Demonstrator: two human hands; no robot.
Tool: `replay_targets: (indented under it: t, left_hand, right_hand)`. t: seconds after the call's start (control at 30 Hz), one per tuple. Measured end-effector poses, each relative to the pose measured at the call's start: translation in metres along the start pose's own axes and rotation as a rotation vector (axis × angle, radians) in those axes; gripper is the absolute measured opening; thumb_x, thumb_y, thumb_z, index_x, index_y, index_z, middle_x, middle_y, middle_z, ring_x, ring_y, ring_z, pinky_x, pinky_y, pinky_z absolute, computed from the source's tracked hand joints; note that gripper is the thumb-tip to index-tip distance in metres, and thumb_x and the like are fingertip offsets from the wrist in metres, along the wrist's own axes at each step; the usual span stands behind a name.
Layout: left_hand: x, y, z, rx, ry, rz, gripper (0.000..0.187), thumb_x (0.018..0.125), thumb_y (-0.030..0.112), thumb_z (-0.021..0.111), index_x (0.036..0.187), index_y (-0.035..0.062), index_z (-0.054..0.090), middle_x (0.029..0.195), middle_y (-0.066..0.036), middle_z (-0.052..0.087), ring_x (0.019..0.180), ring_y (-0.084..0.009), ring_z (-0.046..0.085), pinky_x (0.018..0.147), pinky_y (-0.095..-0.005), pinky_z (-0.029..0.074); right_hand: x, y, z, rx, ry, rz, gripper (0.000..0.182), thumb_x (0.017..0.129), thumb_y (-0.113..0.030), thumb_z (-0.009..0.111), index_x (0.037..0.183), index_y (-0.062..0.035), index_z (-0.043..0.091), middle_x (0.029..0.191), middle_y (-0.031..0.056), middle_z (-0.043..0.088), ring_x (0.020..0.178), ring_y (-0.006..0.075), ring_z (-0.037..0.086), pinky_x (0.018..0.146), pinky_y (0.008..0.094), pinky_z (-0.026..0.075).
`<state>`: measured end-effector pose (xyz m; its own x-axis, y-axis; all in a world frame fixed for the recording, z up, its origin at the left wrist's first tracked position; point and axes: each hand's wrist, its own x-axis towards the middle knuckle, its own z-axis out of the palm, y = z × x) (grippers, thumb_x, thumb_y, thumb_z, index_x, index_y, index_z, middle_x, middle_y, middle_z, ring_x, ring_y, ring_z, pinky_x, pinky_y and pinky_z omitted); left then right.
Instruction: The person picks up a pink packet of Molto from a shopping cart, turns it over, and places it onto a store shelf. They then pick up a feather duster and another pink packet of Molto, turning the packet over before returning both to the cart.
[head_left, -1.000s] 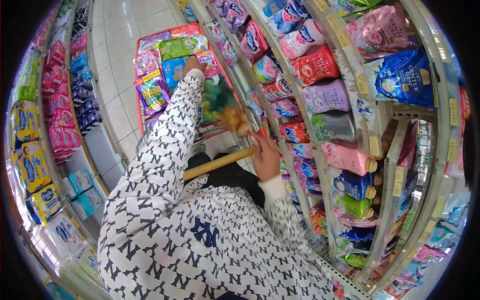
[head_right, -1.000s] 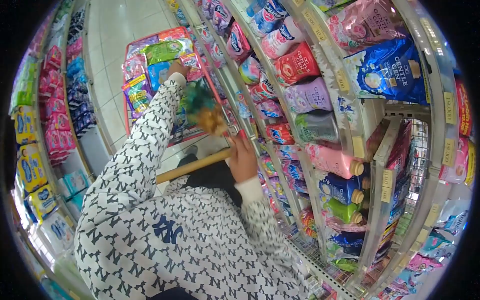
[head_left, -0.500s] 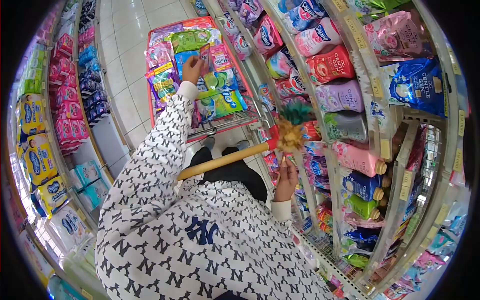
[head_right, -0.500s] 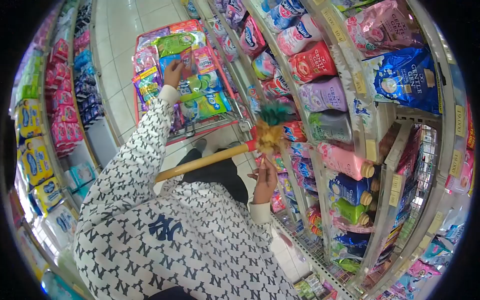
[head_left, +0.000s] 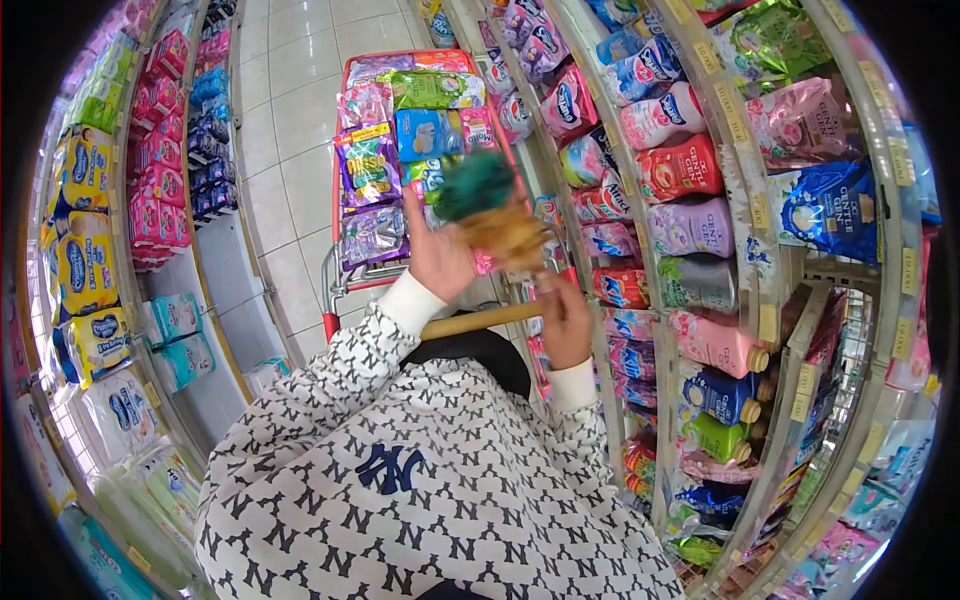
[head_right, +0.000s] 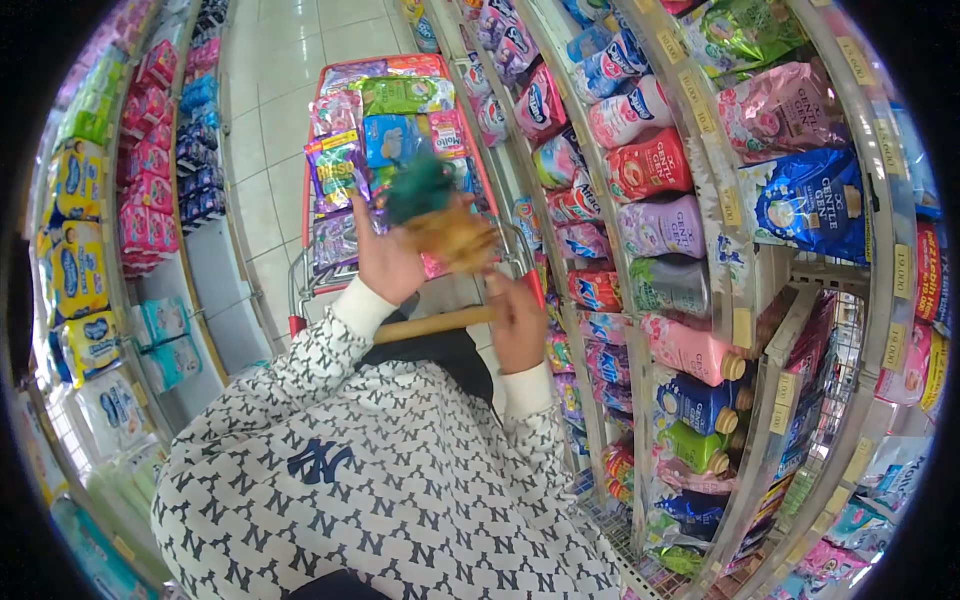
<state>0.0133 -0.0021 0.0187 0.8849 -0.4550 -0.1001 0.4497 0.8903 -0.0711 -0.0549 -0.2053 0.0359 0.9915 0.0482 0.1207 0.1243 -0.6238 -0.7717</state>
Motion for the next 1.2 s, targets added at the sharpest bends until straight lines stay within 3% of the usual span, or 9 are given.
replay_targets:
  t: [0.17, 0.27, 0.33, 0.43, 0.57, 0.7, 0.93, 1.1, 1.2]
  left_hand:
    - [-0.010, 0.004, 0.003, 0.045, 0.000, 0.074, 0.109, 0.076, 0.087, 0.034, 0.148, 0.0054, 0.028, 0.149, -0.018, 0.036, 0.135, -0.0358, 0.039, 0.112, -0.0514, 0.029]
    - [-0.012, 0.002, 0.004, -0.001, -0.102, 0.066, 0.107, 0.077, 0.086, 0.034, 0.147, 0.0057, 0.030, 0.149, -0.017, 0.036, 0.133, -0.0353, 0.041, 0.112, -0.0516, 0.030]
    - [-0.012, 0.004, -0.003, -0.156, -0.374, 0.002, 0.105, 0.078, 0.085, 0.035, 0.146, 0.0052, 0.031, 0.149, -0.016, 0.037, 0.132, -0.0332, 0.043, 0.111, -0.0519, 0.031]
    - [-0.016, 0.002, 0.014, 0.027, -0.028, 0.031, 0.104, 0.080, 0.082, 0.037, 0.147, 0.0029, 0.028, 0.148, -0.016, 0.038, 0.133, -0.0315, 0.042, 0.112, -0.0504, 0.030]
    - [-0.013, -0.005, 0.015, 0.062, -0.019, -0.038, 0.100, 0.084, 0.079, 0.035, 0.147, 0.0018, 0.029, 0.146, -0.015, 0.042, 0.133, -0.0280, 0.043, 0.113, -0.0458, 0.030]
    - [-0.011, -0.018, 0.014, 0.207, 0.042, -0.053, 0.087, 0.091, 0.071, 0.032, 0.143, 0.0016, 0.034, 0.140, -0.014, 0.048, 0.129, -0.0263, 0.047, 0.110, -0.0431, 0.034]
    - [-0.007, -0.024, 0.003, 0.516, 0.324, -0.015, 0.085, 0.089, 0.073, 0.036, 0.141, 0.0051, 0.036, 0.127, -0.015, 0.057, 0.114, -0.0280, 0.058, 0.099, -0.0404, 0.044]
    - [-0.012, -0.030, -0.025, 0.400, 0.061, -0.079, 0.069, 0.094, 0.063, 0.039, 0.141, 0.0125, 0.037, 0.142, -0.014, 0.044, 0.126, -0.0304, 0.048, 0.099, -0.0384, 0.045]
    - [-0.012, -0.028, -0.028, 0.378, -0.146, -0.024, 0.060, 0.096, 0.055, 0.041, 0.142, 0.0169, 0.038, 0.150, -0.015, 0.034, 0.136, -0.0343, 0.037, 0.101, -0.0426, 0.045]
  right_hand:
    - [0.011, -0.010, -0.015, 0.189, 0.258, 0.205, 0.022, 0.097, -0.014, 0.055, 0.112, 0.0000, 0.064, 0.086, 0.0093, 0.065, 0.076, 0.0155, 0.062, 0.071, 0.0298, 0.049]
    - [-0.010, -0.031, -0.001, 0.007, -0.008, -0.200, 0.024, 0.098, -0.016, 0.053, 0.112, 0.0006, 0.062, 0.086, 0.0096, 0.065, 0.077, 0.0162, 0.063, 0.071, 0.0312, 0.050]
    - [-0.018, -0.003, 0.007, -0.007, 0.020, -0.048, 0.026, 0.099, -0.019, 0.052, 0.113, 0.0006, 0.062, 0.085, 0.0087, 0.066, 0.076, 0.0167, 0.063, 0.069, 0.0325, 0.050]
    - [0.001, 0.023, 0.004, 0.204, 0.296, 0.171, 0.027, 0.098, -0.024, 0.056, 0.109, -0.0004, 0.063, 0.077, 0.0008, 0.062, 0.068, 0.0101, 0.058, 0.061, 0.0260, 0.046]
    - [0.003, -0.005, -0.009, 0.866, 0.130, 0.559, 0.021, 0.097, -0.024, 0.059, 0.101, -0.0041, 0.064, 0.066, -0.0078, 0.052, 0.056, -0.0011, 0.038, 0.050, 0.0169, 0.026]
    - [0.007, -0.017, 0.004, 0.706, -0.025, 0.497, 0.016, 0.093, -0.018, 0.065, 0.098, -0.0027, 0.065, 0.071, -0.0077, 0.053, 0.061, -0.0009, 0.041, 0.053, 0.0181, 0.029]
    - [0.011, -0.024, 0.012, 0.611, 0.095, 0.335, 0.013, 0.090, -0.009, 0.066, 0.097, 0.0018, 0.065, 0.081, -0.0012, 0.060, 0.073, 0.0047, 0.051, 0.063, 0.0215, 0.041]
    - [0.005, -0.051, 0.005, 0.276, -0.109, 0.174, 0.018, 0.091, -0.011, 0.065, 0.103, 0.0020, 0.065, 0.074, 0.0033, 0.062, 0.069, 0.0050, 0.051, 0.063, 0.0213, 0.042]
    - [-0.013, -0.064, 0.011, 0.418, -0.115, 0.158, 0.018, 0.092, -0.014, 0.064, 0.102, 0.0008, 0.065, 0.069, 0.0046, 0.059, 0.066, 0.0051, 0.050, 0.058, 0.0223, 0.040]
